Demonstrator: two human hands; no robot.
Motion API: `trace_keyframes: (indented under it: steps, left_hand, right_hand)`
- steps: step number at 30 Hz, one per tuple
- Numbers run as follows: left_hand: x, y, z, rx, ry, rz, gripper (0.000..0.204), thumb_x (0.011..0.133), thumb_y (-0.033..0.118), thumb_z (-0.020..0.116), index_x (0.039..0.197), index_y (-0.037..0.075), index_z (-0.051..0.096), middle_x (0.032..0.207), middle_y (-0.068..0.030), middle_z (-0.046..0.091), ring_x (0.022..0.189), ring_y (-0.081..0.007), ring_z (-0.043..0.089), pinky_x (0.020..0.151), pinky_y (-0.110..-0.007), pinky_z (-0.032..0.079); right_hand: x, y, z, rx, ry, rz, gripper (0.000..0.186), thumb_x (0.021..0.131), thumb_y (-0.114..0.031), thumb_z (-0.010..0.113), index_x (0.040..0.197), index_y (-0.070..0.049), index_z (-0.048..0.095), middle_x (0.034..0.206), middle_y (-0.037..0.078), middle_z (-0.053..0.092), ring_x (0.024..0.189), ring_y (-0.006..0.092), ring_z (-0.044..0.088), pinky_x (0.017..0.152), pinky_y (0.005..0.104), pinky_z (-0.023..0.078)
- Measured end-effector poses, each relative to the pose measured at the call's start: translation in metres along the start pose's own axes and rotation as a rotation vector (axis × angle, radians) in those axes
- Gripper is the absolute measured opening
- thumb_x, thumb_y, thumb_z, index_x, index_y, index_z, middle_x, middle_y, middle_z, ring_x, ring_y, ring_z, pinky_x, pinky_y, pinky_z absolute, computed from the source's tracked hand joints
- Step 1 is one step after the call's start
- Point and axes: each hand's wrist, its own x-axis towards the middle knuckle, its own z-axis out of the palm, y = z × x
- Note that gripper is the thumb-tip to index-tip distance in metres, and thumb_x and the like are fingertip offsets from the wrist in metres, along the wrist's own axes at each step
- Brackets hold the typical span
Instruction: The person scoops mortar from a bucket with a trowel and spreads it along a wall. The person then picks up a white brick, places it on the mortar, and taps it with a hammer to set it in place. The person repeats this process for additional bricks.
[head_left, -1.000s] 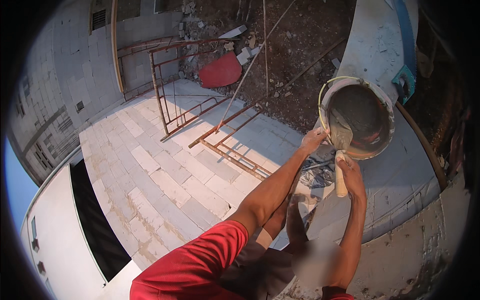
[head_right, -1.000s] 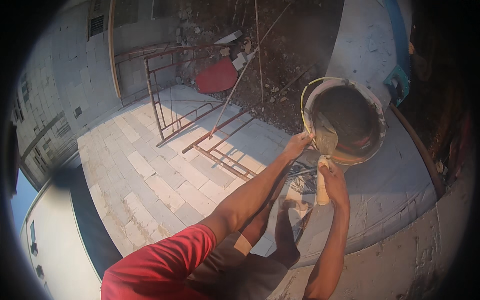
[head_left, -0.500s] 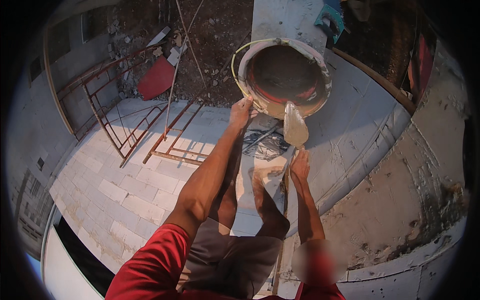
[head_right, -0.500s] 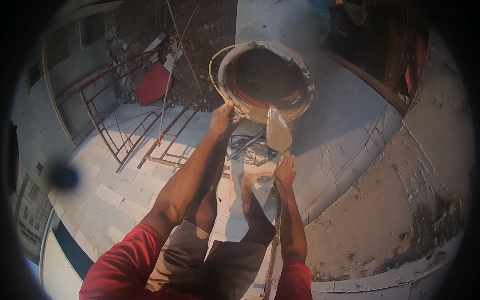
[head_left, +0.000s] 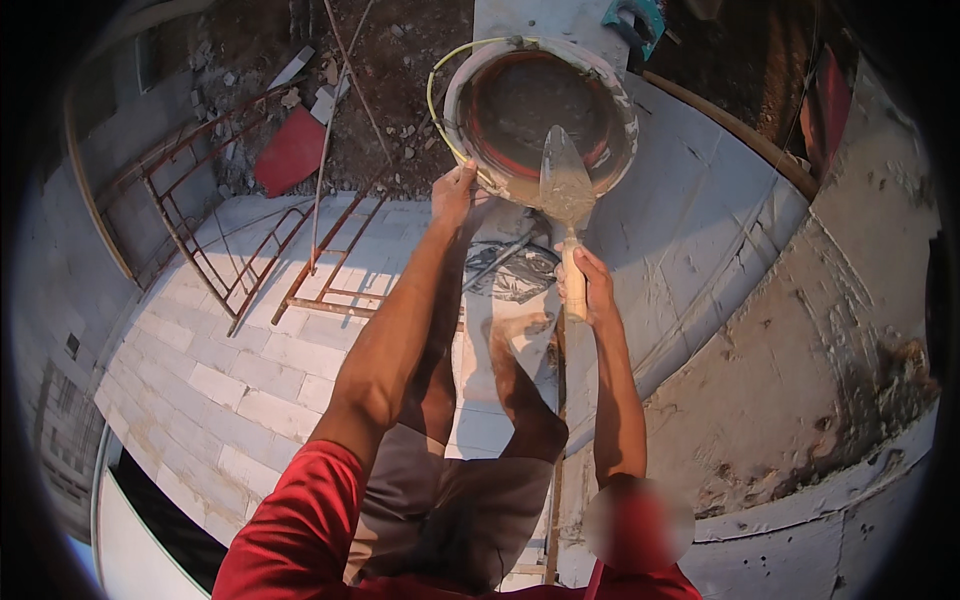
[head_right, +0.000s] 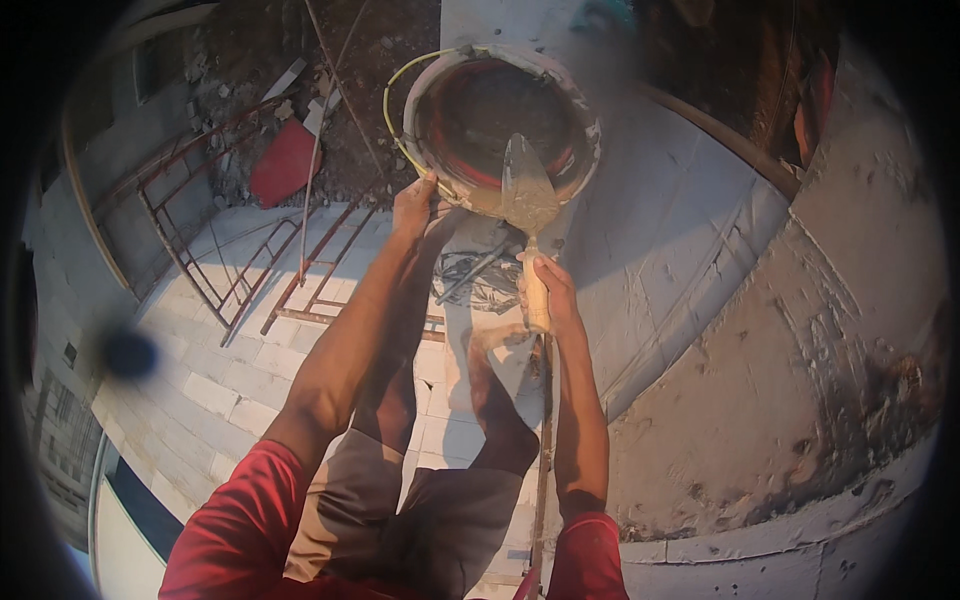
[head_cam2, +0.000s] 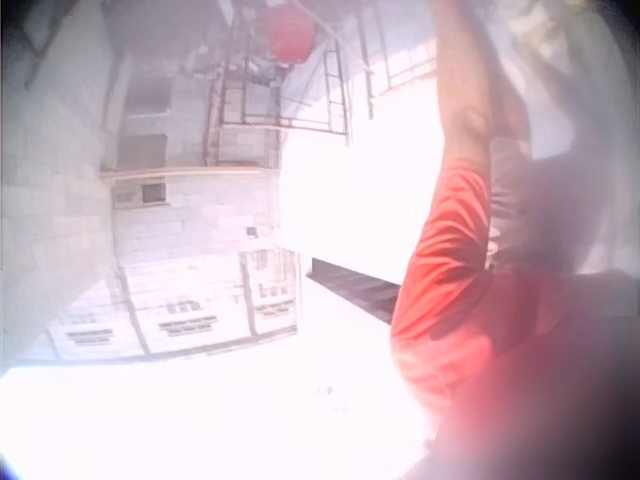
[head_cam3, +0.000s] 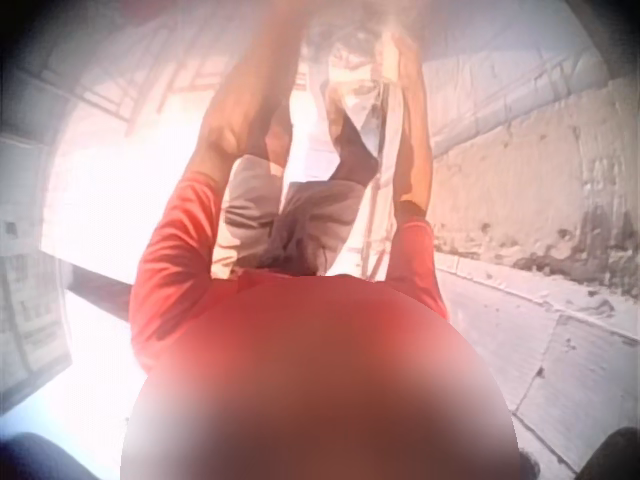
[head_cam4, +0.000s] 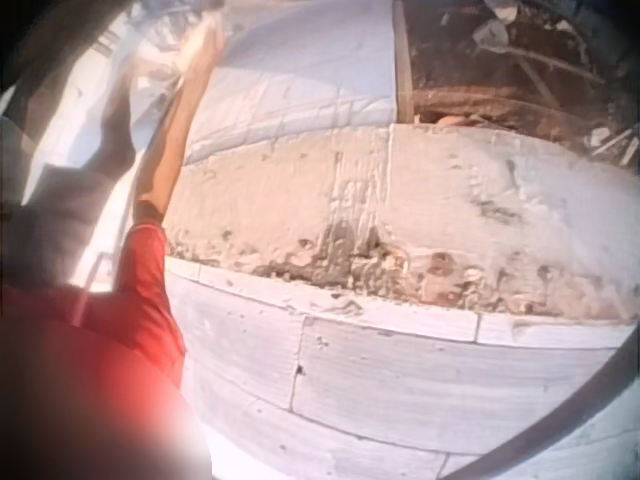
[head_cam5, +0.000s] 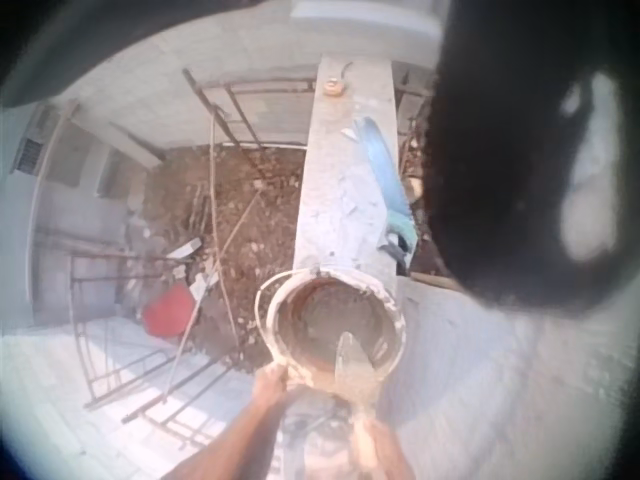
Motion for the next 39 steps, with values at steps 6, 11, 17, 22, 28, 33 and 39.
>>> trace_keyframes:
  steps: [6,11,17,22,28,33,39]
  left_hand:
    - [0.003,0.021,-0.011,0.002,-0.07,-0.077,0.043,0.098,0.034,0.072,0.123,0.0,0.064,0.111,-0.0114,0.072,0.092,-0.0186,0.073,0.082,-0.031,0.062]
    - [0.017,0.033,-0.005,-0.12,-0.198,-0.022,0.044,0.086,0.004,0.076,0.127,0.002,0.06,0.119,-0.0111,0.069,0.101,-0.0221,0.07,0.09,-0.036,0.059]
    - [0.006,0.045,0.03,-0.131,-0.132,0.167,0.039,0.078,-0.005,0.069,0.117,0.0,0.066,0.105,-0.0081,0.071,0.094,-0.0185,0.069,0.086,-0.034,0.058]
    - [-0.017,0.065,0.055,0.126,-0.048,0.315,0.038,0.074,-0.002,0.069,0.111,0.0,0.07,0.099,-0.0051,0.07,0.088,-0.0144,0.066,0.082,-0.029,0.054]
    - [-0.062,0.095,0.03,0.394,0.0,0.343,0.04,0.072,0.0,0.071,0.112,-0.003,0.07,0.103,-0.0056,0.07,0.092,-0.0145,0.065,0.085,-0.03,0.052]
    - [-0.174,0.162,0.008,0.523,-0.027,0.269,0.042,0.072,-0.003,0.07,0.114,-0.003,0.07,0.108,-0.0069,0.071,0.097,-0.0154,0.065,0.087,-0.031,0.052]
    - [-0.346,0.293,0.027,0.782,0.037,0.425,0.054,0.067,0.004,0.078,0.12,-0.004,0.07,0.138,-0.0219,0.06,0.127,-0.0355,0.059,0.109,-0.041,0.045]
  right_hand:
    - [-0.12,0.033,-0.012,-0.378,0.467,0.156,0.033,0.103,-0.03,0.061,0.126,-0.006,0.062,0.079,0.005,0.063,0.055,0.0145,0.058,0.045,0.0299,0.047]
    - [-0.146,-0.07,0.015,-1.292,0.355,-0.107,0.039,0.1,-0.033,0.065,0.126,-0.004,0.065,0.092,0.021,0.071,0.074,0.0299,0.07,0.068,0.0419,0.056]
    - [-0.033,-0.191,0.068,-2.188,0.364,-0.125,0.028,0.097,-0.024,0.059,0.106,0.0,0.071,0.098,0.022,0.075,0.095,0.0382,0.073,0.077,0.0501,0.057]
    - [0.014,-0.158,0.086,-2.025,0.054,-0.037,0.037,0.103,-0.033,0.054,0.105,0.001,0.068,0.11,0.023,0.072,0.097,0.0381,0.071,0.085,0.0476,0.056]
    - [-0.056,-0.11,0.077,-1.072,-0.079,0.006,0.049,0.102,-0.042,0.061,0.121,0.003,0.062,0.105,0.02,0.069,0.1,0.0351,0.068,0.091,0.0444,0.051]
    - [-0.167,-0.101,0.106,-0.981,0.055,-0.269,0.049,0.1,-0.038,0.064,0.127,0.002,0.056,0.112,0.023,0.068,0.105,0.0423,0.065,0.09,0.0498,0.05]
    - [-0.282,-0.13,0.171,-1.565,0.466,-0.503,0.037,0.095,-0.022,0.062,0.127,-0.004,0.056,0.114,0.02,0.065,0.106,0.0429,0.064,0.089,0.0563,0.05]
